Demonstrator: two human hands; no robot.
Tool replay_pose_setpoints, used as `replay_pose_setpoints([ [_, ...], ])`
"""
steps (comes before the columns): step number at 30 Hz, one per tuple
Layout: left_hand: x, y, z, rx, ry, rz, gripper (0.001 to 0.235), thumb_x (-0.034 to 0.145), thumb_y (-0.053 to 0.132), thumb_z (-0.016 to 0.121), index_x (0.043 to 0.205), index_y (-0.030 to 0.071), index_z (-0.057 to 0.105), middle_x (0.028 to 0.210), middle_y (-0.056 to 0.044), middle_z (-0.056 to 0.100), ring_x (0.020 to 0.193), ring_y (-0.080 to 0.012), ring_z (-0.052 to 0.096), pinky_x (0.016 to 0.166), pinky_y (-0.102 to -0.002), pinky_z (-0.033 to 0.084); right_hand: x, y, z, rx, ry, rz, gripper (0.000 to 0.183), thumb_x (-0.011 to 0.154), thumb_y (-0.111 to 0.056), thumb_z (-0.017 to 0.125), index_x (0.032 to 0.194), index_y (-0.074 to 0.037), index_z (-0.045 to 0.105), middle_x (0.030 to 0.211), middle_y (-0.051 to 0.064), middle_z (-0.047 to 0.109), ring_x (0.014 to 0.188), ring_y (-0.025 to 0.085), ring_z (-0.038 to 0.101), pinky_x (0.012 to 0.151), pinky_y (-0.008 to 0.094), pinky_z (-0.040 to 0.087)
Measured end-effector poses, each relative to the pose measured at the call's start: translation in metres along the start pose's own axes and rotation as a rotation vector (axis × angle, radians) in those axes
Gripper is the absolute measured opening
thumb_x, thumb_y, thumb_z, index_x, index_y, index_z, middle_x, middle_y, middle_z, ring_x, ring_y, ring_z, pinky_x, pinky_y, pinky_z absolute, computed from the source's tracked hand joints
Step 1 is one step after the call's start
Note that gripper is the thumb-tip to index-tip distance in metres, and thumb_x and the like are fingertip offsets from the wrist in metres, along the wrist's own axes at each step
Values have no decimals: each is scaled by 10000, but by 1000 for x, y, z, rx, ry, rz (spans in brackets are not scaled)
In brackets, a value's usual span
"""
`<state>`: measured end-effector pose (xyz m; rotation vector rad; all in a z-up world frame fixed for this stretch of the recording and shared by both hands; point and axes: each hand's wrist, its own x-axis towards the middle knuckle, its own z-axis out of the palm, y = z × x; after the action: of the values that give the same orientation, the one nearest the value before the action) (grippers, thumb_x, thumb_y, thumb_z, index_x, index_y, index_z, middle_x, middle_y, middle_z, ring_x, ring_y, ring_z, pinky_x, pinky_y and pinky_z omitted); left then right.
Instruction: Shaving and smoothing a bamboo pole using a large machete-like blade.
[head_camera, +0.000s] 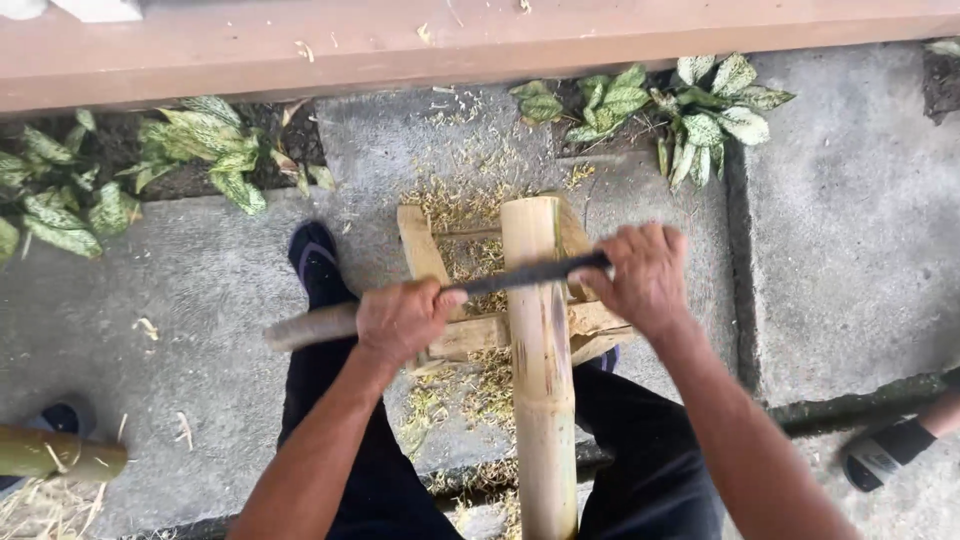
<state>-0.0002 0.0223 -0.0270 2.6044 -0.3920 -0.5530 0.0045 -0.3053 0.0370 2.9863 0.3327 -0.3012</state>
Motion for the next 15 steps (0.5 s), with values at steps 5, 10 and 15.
replay_pose_setpoints([
  [5,-61,13,14,-92,150,130,524,946,598,564,718,137,666,568,-80,661,493,-281,661,521,-452,550,-61,-21,-11,87,-92,88,598,833,-743,536,920,-189,743,842,11,634,847,197,542,903,399,360],
  [10,-61,21,-19,22,-39,77,455,884,584,620,763,160,733,578,-72,684,568,-254,695,652,-473,555,-63,-22,-4,265,179,-45,522,778,-625,667,896,-119,712,896,44,655,932,273,574,958,466,366],
  [15,-44,-3,-28,-8,-259,-70,520,918,628,557,764,158,718,611,-59,687,624,-229,700,697,-449,552,-66,-21,10,245,138,20,592,786,-678,637,938,-112,722,887,37,654,918,245,572,954,452,370],
])
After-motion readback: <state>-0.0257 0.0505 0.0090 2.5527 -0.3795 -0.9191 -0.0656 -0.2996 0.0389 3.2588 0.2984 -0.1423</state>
